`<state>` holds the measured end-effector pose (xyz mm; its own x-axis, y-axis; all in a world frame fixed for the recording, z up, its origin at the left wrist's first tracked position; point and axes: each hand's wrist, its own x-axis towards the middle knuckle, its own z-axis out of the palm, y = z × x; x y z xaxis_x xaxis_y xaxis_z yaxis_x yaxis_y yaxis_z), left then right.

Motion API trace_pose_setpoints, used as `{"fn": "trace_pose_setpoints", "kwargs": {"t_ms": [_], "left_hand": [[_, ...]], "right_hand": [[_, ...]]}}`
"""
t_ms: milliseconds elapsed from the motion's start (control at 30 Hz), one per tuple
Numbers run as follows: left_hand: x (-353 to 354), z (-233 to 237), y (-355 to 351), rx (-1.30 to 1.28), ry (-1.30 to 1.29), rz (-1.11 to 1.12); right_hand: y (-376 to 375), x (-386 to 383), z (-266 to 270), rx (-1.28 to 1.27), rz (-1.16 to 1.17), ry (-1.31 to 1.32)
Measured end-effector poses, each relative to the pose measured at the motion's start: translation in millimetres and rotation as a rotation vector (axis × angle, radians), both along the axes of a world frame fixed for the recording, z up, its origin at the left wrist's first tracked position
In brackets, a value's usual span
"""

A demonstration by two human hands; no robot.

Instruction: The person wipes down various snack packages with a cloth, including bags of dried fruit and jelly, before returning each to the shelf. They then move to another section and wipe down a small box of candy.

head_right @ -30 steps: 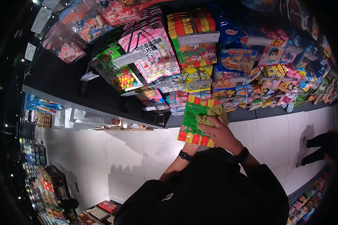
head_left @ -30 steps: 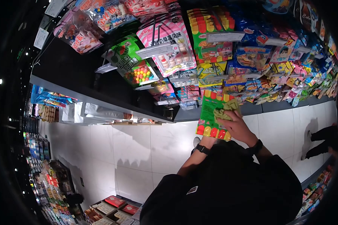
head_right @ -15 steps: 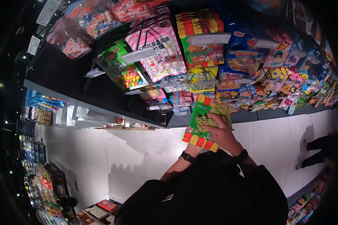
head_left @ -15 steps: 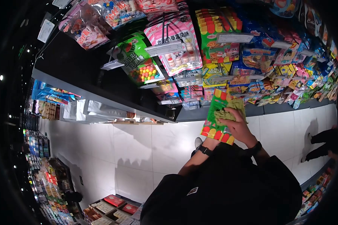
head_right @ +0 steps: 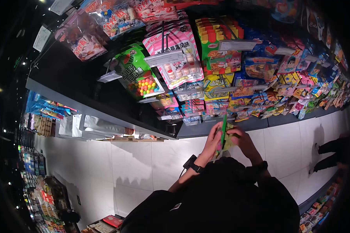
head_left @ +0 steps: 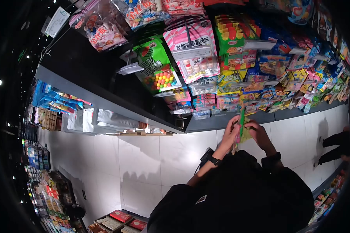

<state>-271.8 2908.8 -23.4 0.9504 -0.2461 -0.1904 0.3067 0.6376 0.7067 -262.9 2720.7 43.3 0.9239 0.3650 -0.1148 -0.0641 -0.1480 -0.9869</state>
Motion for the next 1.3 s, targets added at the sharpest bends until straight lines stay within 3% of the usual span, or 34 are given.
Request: {"fn": "trace_pose_setpoints", "kwargs": {"t_ms": [33,67,100,200,367,433,500,567,600,733,867,1000,1067,1133,1200,1300], "left_hand": [[-0.2,2.2,0.5,0.382,-0.226,0.078],[3.0,3.8,3.4,0.600,-0.346,0.171],[3.8,5.6,6.1,0.596,-0.346,0.164],[3.7,45.3,17.6,1.061,-0.536,0.302],[29.2,51.7,44.6,0.822,-0.229,0.329],[51.7,57.5,53.3,0.201,-0.252,-0.008],[67.9,64.4,53.6,0.289,-0.262,-0.099],[89.9,92.6,46.1,0.376,-0.361,0.068],[101.9,101.2,41.6,0.479,-0.407,0.157],[151.8,139.8,30.5,0.586,-0.377,0.256],[181.8,165.0,18.6,0.575,-0.337,0.283],[205.0,160.6,3.2,0.602,-0.424,0.360],[219.4,150.8,-3.9,0.630,-0.620,0.534],[213.4,161.7,-4.4,0.575,-0.470,0.455],[205.2,170.3,-7.0,0.518,-0.318,0.376],[203.9,168.0,-10.5,0.614,-0.502,0.469]], "right_hand": [[-3.6,-1.6,-2.3,0.070,-0.017,0.225],[-0.2,-8.1,-8.3,0.158,-0.096,0.212],[1.2,-12.7,-12.5,0.156,-0.103,0.214],[17.0,-22.8,19.6,0.017,-0.219,0.313],[-2.2,-18.0,11.2,0.290,-0.332,0.223],[-4.5,-5.0,23.8,0.222,-0.305,0.128],[-2.1,12.1,38.9,0.202,-0.288,0.062],[-8.5,32.7,47.1,-0.003,-0.370,0.011],[-16.9,45.7,33.4,0.009,-0.393,-0.132],[-43.3,80.1,19.6,0.102,-0.521,-0.031],[-59.0,96.5,0.1,0.067,-0.472,0.025],[-64.3,114.3,-17.6,0.005,-0.354,-0.009],[-57.7,120.5,1.7,-0.048,-0.289,-0.014],[-52.0,124.3,26.6,-0.190,-0.213,-0.046],[-55.1,129.2,21.7,-0.142,-0.175,-0.060],[-58.2,131.2,10.0,-0.047,-0.138,-0.036]]}}
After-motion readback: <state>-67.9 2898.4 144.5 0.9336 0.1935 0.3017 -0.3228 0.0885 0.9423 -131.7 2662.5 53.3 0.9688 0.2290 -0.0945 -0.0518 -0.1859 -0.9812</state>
